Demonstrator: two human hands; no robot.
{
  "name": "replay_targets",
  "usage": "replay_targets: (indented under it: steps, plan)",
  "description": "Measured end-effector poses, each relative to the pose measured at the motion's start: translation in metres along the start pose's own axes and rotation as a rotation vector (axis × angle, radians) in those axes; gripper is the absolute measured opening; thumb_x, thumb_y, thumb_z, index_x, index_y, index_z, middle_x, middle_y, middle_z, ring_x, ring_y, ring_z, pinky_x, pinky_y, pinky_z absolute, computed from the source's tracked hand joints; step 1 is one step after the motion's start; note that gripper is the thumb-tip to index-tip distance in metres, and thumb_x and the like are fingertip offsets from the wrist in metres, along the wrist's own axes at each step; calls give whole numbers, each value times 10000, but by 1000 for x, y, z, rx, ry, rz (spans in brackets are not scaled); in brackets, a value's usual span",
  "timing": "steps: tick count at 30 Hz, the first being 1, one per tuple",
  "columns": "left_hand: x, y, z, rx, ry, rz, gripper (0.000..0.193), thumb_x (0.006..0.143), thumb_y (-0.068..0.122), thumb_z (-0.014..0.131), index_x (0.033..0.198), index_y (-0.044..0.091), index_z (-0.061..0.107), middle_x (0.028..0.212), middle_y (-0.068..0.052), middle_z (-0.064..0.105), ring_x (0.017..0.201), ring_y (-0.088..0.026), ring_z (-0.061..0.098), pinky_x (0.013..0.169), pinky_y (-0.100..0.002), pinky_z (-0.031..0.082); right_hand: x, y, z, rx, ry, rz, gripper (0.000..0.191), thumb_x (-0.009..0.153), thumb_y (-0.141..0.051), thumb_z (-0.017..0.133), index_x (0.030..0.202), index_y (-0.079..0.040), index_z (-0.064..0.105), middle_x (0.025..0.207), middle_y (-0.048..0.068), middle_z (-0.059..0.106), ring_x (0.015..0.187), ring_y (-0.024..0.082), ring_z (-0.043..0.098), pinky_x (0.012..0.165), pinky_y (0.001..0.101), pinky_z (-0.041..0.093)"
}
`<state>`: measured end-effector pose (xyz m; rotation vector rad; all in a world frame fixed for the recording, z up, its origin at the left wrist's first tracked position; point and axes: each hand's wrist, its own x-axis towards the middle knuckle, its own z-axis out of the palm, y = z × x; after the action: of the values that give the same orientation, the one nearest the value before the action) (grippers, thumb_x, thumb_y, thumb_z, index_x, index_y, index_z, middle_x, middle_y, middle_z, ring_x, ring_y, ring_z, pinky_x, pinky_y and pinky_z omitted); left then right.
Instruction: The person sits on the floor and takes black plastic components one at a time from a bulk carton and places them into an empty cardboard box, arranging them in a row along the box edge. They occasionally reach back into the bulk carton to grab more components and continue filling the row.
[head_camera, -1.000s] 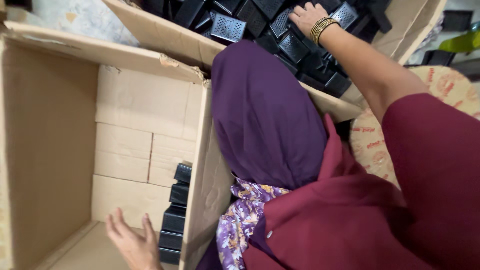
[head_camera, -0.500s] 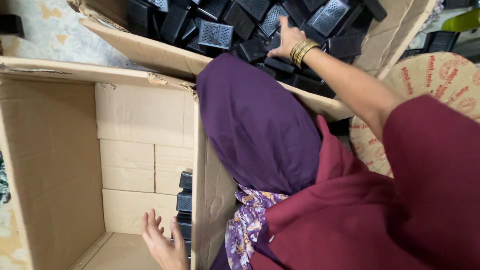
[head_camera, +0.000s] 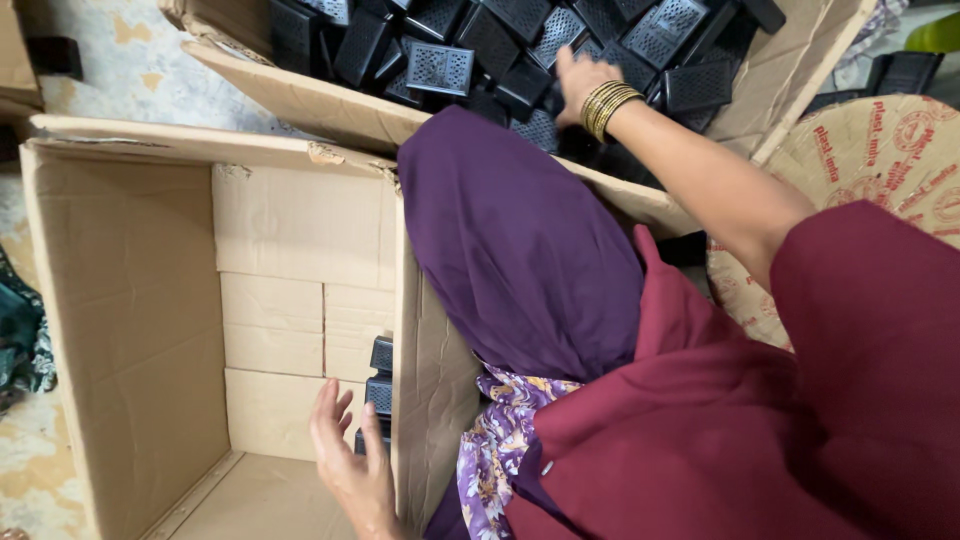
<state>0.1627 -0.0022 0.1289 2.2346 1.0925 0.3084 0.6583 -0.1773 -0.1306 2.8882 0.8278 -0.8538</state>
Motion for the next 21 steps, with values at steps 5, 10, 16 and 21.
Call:
replay_targets:
  steps: [5,10,16,21]
  plan:
    - [-2,32,-1,-291,-10,-149,472,992,73,615,1454,20,539,1406,-190,612,1211,-272,667,999,-385,537,-7,17,-40,270,238,16,1187,634,-387,989,1496,-33,254,1159,292,647,1070,446,643,957,512,509]
    - [-10,72,28,-787,-95,-7,710,975,245,738,1570,16,425,1536,-267,561,1464,-355,552,1292,-454,399,-98,-2,-130,1298,92,-320,658,847,-324,901,1301,54,612,1141,117,707,1025,266,697,977,426,581]
    - [-3,141,98,-1425,-59,114,1403,733,571,940,1677,188,-25,1674,-218,340,1553,-349,446,1322,-457,367,-265,-116,-179,870,-21,-852,1070,787,-373,875,1594,-20,266,1637,226,331,1417,332,475,1190,413,393]
    - [-27,126,109,-1631,-96,-454,1262,775,479,913,1706,148,129,1448,-165,490,1262,-312,558,1067,-439,499,-257,-125,-170,727,-140,-1084,626,938,-279,720,1431,25,483,1327,187,561,1253,316,547,1082,404,456]
